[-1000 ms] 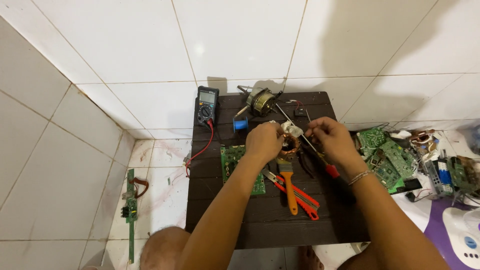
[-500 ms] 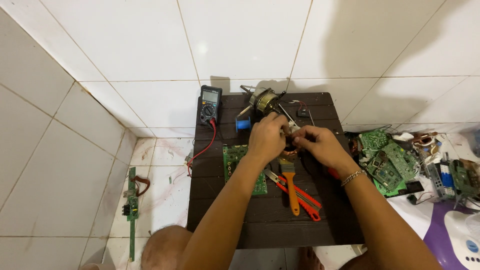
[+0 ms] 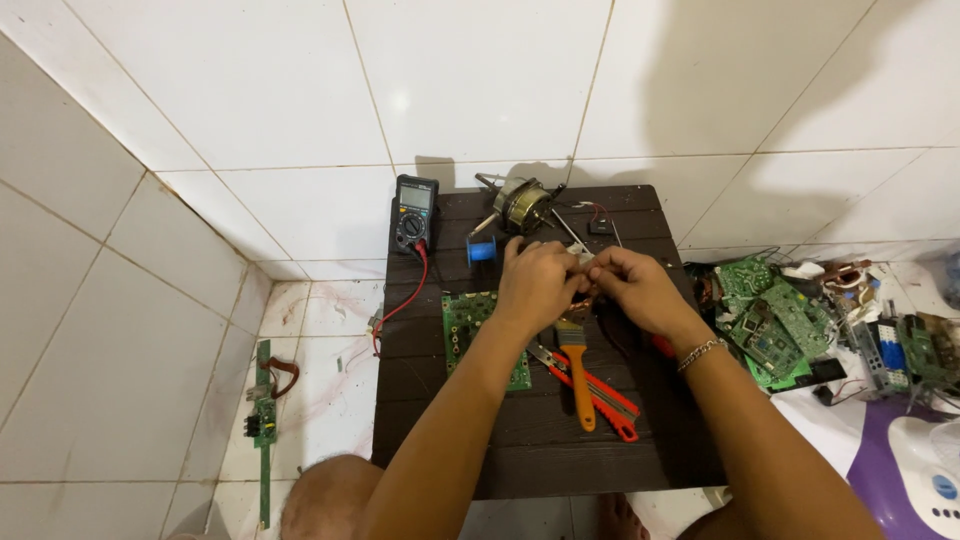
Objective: The person sits on the floor at a low table repairing a small electric motor. They manipulate the motor's copper winding and wires by hand, use a screwdriver and pliers on the assembly, and work among scattered circuit boards with a multimeter connected nearby.
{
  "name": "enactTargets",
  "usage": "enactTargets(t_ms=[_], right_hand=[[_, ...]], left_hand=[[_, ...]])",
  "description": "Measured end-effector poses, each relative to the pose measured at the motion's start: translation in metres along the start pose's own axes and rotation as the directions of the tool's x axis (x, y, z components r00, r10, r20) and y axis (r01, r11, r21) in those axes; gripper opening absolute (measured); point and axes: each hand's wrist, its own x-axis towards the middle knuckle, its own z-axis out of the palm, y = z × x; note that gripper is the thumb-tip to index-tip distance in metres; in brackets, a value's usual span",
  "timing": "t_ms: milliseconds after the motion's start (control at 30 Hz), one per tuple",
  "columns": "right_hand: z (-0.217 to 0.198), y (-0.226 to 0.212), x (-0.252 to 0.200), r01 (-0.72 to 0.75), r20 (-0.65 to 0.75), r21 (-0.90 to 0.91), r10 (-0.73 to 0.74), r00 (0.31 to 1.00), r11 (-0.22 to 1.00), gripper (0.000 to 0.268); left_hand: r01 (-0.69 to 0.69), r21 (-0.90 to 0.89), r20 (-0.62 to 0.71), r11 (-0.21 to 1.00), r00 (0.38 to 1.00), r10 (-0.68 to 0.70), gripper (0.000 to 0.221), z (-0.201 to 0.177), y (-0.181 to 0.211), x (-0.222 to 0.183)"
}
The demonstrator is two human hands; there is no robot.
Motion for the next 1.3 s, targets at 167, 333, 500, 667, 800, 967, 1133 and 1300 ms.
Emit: enactTargets(t_ms=[167,333,500,667,800,967,1133,1300], right_hand=[[-0.006,0.006,0.002,-0.049,-0.042,0.026,0.05,0.998,0.998,0.011],[-0.005,0.005,0.001,-0.069,-0.06,0.055,0.072,0.996,0.996,0.011],[-0.007,-0.001,-0.004,-0.088,-0.07,0.079,0.094,0.993,0.993,0.012],[-0.006,0.006,-0.002,-0.093,-0.101,0.078,0.101,0.99,0.993,0.012],[-0.003,0.009,-0.001,-0.157,-0.215,0.071,0.168,0.962,0.985,0.018],[-0.003,0.02,0.011,-0.186,-0.194,0.484,0.312,0.93,0.855,0.016],[-0.011,0.011,0.007,-0.128,-0.114,0.717,0.296,0.949,0.685,0.009],[-0.016,0.005,0.007,-0.031,-0.106,0.761,0.171,0.98,0.649,0.012]], left_hand=[[-0.083,0.073,-0.12,0.994,0.989,0.091,0.007,0.004,0.001,0.002],[-0.109,0.058,-0.171,0.992,0.978,0.118,0.005,-0.001,0.006,0.002],[-0.081,0.038,-0.197,0.996,0.976,0.086,0.004,0.002,0.004,0.001],[-0.086,0.055,-0.197,0.995,0.976,0.095,0.007,0.003,0.005,0.001],[-0.064,0.036,-0.198,0.997,0.978,0.07,0.007,-0.004,0.01,0.007],[-0.015,-0.153,-0.169,0.988,0.985,-0.011,0.011,-0.057,0.043,0.013],[-0.048,-0.481,-0.22,0.875,0.973,-0.067,0.021,-0.112,0.08,0.011],[-0.048,-0.85,-0.117,0.524,0.988,-0.099,0.019,-0.147,0.104,0.004]])
